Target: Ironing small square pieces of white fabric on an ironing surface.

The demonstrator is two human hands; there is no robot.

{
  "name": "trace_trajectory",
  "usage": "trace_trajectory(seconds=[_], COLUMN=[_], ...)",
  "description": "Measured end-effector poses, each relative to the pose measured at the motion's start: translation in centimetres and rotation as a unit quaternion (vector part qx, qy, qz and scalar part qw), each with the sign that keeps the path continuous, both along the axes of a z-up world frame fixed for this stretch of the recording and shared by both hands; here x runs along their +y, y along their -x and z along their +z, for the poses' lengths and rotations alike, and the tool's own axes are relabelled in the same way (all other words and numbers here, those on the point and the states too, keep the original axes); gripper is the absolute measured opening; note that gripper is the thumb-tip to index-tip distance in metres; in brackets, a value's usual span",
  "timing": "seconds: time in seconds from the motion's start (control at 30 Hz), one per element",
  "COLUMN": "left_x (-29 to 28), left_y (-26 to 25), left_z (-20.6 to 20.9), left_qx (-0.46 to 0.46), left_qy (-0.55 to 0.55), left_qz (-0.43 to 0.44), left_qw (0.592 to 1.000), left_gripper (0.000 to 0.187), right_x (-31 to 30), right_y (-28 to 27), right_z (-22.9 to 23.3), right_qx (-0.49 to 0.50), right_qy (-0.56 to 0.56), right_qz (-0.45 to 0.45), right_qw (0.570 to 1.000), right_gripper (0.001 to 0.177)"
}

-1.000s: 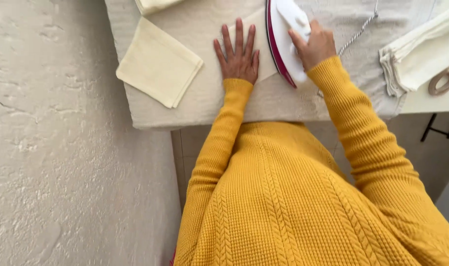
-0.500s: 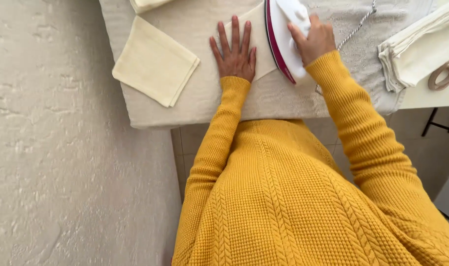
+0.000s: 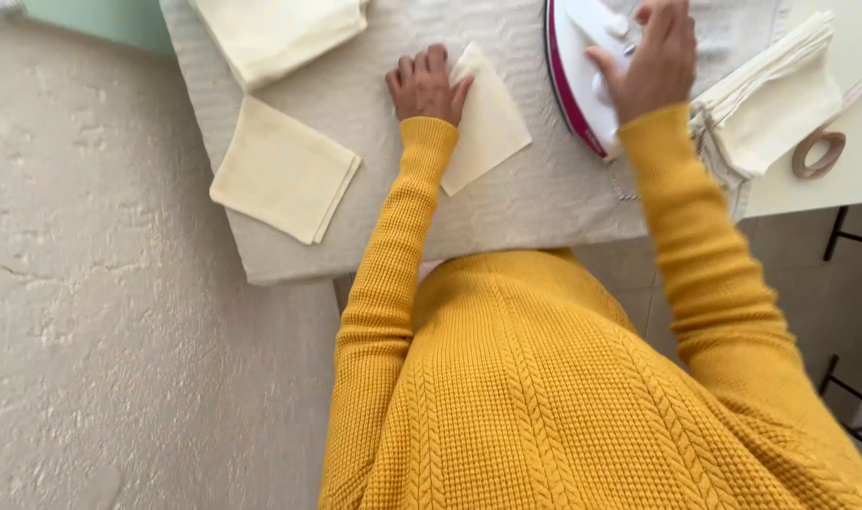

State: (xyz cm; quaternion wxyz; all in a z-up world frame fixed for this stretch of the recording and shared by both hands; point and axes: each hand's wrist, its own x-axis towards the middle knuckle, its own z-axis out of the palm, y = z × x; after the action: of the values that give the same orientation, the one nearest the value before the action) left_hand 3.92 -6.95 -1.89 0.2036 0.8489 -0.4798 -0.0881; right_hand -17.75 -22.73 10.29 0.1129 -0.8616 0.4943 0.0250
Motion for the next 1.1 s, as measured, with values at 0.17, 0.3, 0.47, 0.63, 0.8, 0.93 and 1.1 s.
trace_trajectory(seconds=[0.17, 0.3, 0.47, 0.63, 0.8, 0.93, 1.1], left_x=[-0.3, 2.9, 10.4, 12.4, 12.1, 11.2, 11.0], left_y=[-1.1, -1.5, 0.1, 1.3, 0.6, 0.1, -0.1], left_z=[2.6, 5.5, 9.5, 5.9, 1.2, 1.9, 2.4], left_qx=[0.018, 0.183, 0.372, 0.572, 0.56, 0.518, 0.496], left_qy=[0.03, 0.093, 0.152, 0.152, 0.137, 0.107, 0.094], left_qz=[0.008, -0.104, -0.034, 0.109, 0.206, 0.256, 0.27], left_qw=[0.999, 0.973, 0.915, 0.799, 0.791, 0.809, 0.82], left_gripper=[0.029, 0.023, 0.021, 0.037, 0.041, 0.033, 0.027], right_x=[4.7, 3.8, 1.9, -0.2, 0.9, -2.5, -4.0], right_y=[-3.9, -3.8, -2.3, -7.3, -8.2, -2.2, -0.4], right_z=[-3.0, -5.1, -0.9, -2.4, -2.2, -0.5, -0.8], right_qx=[-0.304, -0.284, -0.163, -0.117, -0.232, -0.188, -0.022], right_qy=[-0.063, -0.25, -0.373, -0.303, -0.069, 0.058, -0.132], right_qz=[0.202, 0.156, 0.32, 0.31, 0.318, 0.155, -0.014], right_qw=[0.929, 0.913, 0.856, 0.894, 0.917, 0.968, 0.991], right_gripper=[0.065, 0.086, 0.032, 0.02, 0.03, 0.035, 0.047])
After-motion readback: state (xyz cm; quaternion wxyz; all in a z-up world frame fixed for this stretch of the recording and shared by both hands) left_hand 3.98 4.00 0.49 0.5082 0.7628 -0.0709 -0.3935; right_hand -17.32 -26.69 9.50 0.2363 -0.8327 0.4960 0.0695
